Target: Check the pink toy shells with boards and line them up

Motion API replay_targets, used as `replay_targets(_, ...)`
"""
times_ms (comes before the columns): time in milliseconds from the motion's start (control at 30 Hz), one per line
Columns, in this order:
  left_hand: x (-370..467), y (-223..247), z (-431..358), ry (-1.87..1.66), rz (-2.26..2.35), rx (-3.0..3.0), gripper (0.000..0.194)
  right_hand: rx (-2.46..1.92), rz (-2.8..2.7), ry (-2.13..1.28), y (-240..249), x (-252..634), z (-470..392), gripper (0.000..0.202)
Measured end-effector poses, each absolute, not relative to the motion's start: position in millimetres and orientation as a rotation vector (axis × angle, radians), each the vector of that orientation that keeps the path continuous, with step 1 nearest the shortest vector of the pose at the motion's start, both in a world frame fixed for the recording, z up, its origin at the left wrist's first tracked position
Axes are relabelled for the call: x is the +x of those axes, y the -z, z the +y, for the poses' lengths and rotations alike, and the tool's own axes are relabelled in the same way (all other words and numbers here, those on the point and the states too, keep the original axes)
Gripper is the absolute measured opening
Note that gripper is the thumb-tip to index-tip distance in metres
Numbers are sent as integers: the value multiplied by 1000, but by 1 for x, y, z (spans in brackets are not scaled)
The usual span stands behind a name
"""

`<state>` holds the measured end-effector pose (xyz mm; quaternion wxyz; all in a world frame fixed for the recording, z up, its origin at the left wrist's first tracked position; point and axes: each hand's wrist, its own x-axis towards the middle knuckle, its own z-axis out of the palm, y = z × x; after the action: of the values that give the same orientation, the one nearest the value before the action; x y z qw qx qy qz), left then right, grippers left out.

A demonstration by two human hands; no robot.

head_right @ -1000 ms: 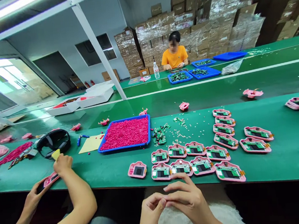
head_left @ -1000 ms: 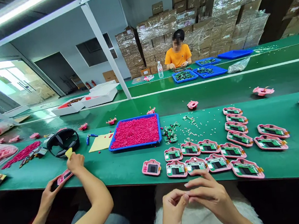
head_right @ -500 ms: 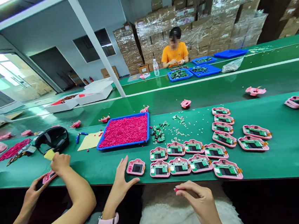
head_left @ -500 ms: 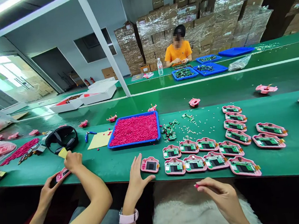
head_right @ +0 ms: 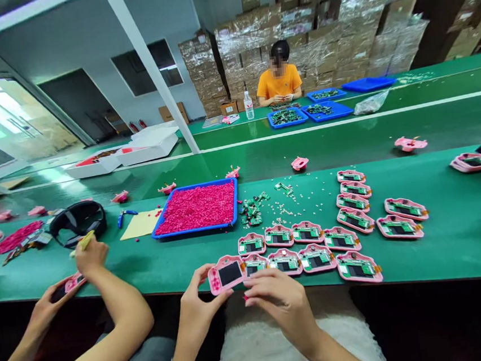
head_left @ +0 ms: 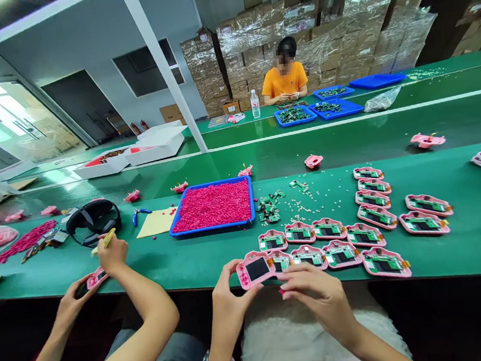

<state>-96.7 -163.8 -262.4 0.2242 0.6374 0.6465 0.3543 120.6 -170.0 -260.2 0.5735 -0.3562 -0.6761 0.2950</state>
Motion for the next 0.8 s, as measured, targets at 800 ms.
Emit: replay_targets(800,-39,240,-211,-1011,1783,1863,51,-659,-1874,-326,235,120,-162,19)
